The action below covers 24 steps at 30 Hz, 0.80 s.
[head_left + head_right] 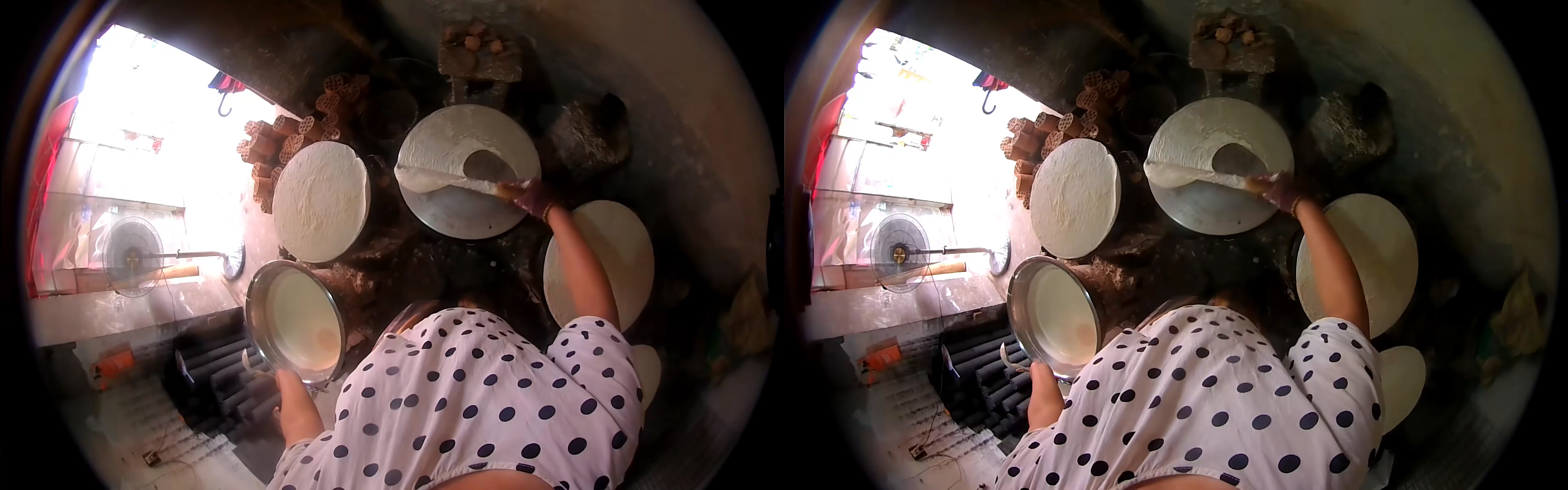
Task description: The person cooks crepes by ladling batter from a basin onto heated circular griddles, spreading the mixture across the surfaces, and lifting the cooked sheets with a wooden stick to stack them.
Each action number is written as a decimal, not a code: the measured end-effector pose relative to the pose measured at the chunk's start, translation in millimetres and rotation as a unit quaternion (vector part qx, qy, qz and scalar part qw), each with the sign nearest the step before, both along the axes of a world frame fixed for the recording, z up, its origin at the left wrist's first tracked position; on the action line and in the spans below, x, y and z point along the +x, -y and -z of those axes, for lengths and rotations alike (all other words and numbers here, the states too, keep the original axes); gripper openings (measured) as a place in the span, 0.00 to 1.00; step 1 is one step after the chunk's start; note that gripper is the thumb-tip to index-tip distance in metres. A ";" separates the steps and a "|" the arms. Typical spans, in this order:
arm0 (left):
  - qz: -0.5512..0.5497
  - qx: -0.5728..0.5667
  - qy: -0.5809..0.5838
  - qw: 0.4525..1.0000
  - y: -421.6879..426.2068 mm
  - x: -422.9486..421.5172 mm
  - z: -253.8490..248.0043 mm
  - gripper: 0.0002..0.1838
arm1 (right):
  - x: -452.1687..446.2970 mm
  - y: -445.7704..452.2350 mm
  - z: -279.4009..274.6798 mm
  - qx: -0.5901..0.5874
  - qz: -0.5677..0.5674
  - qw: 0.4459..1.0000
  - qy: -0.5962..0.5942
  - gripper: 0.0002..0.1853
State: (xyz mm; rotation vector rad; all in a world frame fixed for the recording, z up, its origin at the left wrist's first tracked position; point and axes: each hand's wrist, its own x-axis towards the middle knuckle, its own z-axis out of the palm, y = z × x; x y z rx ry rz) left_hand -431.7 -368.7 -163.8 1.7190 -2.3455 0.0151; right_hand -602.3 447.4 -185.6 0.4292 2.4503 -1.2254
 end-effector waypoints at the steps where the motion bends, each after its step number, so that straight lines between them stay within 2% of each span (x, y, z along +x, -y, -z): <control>1: -0.001 0.000 0.003 1.000 -2.2 3.3 -0.7 0.09 | -0.3 -4.1 9.5 -0.026 0.017 0.998 -0.060 0.25; 2: -0.001 -0.002 0.006 1.000 -4.5 6.0 -3.0 0.09 | -0.3 -4.5 8.9 -0.050 0.029 0.991 -0.120 0.20; 3: -0.001 -0.003 0.011 1.000 -6.3 9.0 -3.4 0.09 | -7.4 4.0 -11.6 -0.055 0.028 0.991 -0.118 0.20; 5: -0.002 -0.007 0.013 1.000 -10.3 15.1 -5.8 0.09 | -25.9 16.4 -44.4 0.169 0.033 0.985 0.020 0.17; 6: -0.002 -0.010 0.015 1.000 -13.5 17.7 -9.4 0.09 | -23.1 19.5 -47.2 0.094 0.001 0.995 -0.011 0.18; 7: 0.000 -0.013 0.014 1.000 -17.2 19.8 -11.3 0.09 | -14.5 19.8 -52.3 0.091 -0.002 0.996 -0.009 0.18; 9: -0.008 -0.009 0.024 1.000 -17.8 27.8 -10.0 0.09 | 6.4 22.5 -74.2 0.119 -0.106 0.987 -0.012 0.18; 10: -0.010 -0.007 0.024 1.000 -17.1 32.4 -8.8 0.09 | 14.2 -0.2 0.7 0.136 -0.163 0.970 -0.116 0.20; 11: -0.013 -0.008 0.024 1.000 -19.1 35.7 -11.1 0.09 | 16.4 -9.4 1.5 0.134 -0.168 0.969 -0.117 0.20; 12: -0.015 -0.008 0.028 0.999 -18.8 39.4 -11.8 0.09 | 20.3 -15.1 -6.2 0.004 -0.103 0.991 -0.084 0.21; 13: -0.016 -0.010 0.028 0.999 -18.3 43.1 -12.4 0.09 | 24.4 -17.2 -18.0 -0.128 -0.034 0.990 -0.047 0.23; 14: -0.015 -0.012 0.030 0.999 -18.1 46.2 -13.5 0.09 | 24.1 -4.9 -39.1 -0.092 0.035 0.993 -0.067 0.23; 15: -0.013 -0.014 0.030 0.999 -17.8 46.8 -13.4 0.09 | 18.9 4.9 -37.3 -0.095 0.037 0.993 -0.066 0.23; 17: -0.007 -0.017 0.032 0.999 -16.8 47.1 -13.8 0.09 | 6.5 15.9 -24.5 0.178 0.052 0.983 0.001 0.22; 18: -0.003 -0.020 0.028 0.999 -14.1 44.5 -14.6 0.09 | 16.4 17.9 -9.3 0.179 0.058 0.982 0.001 0.22; 21: 0.004 -0.015 0.029 0.999 -8.0 40.8 -5.0 0.09 | 73.5 12.4 38.2 0.176 -0.133 0.947 -0.232 0.24; 22: 0.007 -0.015 0.029 0.999 -1.3 39.2 -0.6 0.09 | 93.3 21.5 -13.7 0.111 -0.049 0.987 -0.103 0.19; 23: 0.012 -0.014 0.027 0.999 3.1 37.2 1.4 0.09 | 113.8 37.4 -69.4 0.042 0.036 0.998 0.027 0.16; 24: 0.014 -0.014 0.023 1.000 10.6 35.6 7.1 0.09 | 141.0 30.0 -44.1 0.057 0.011 0.993 -0.106 0.15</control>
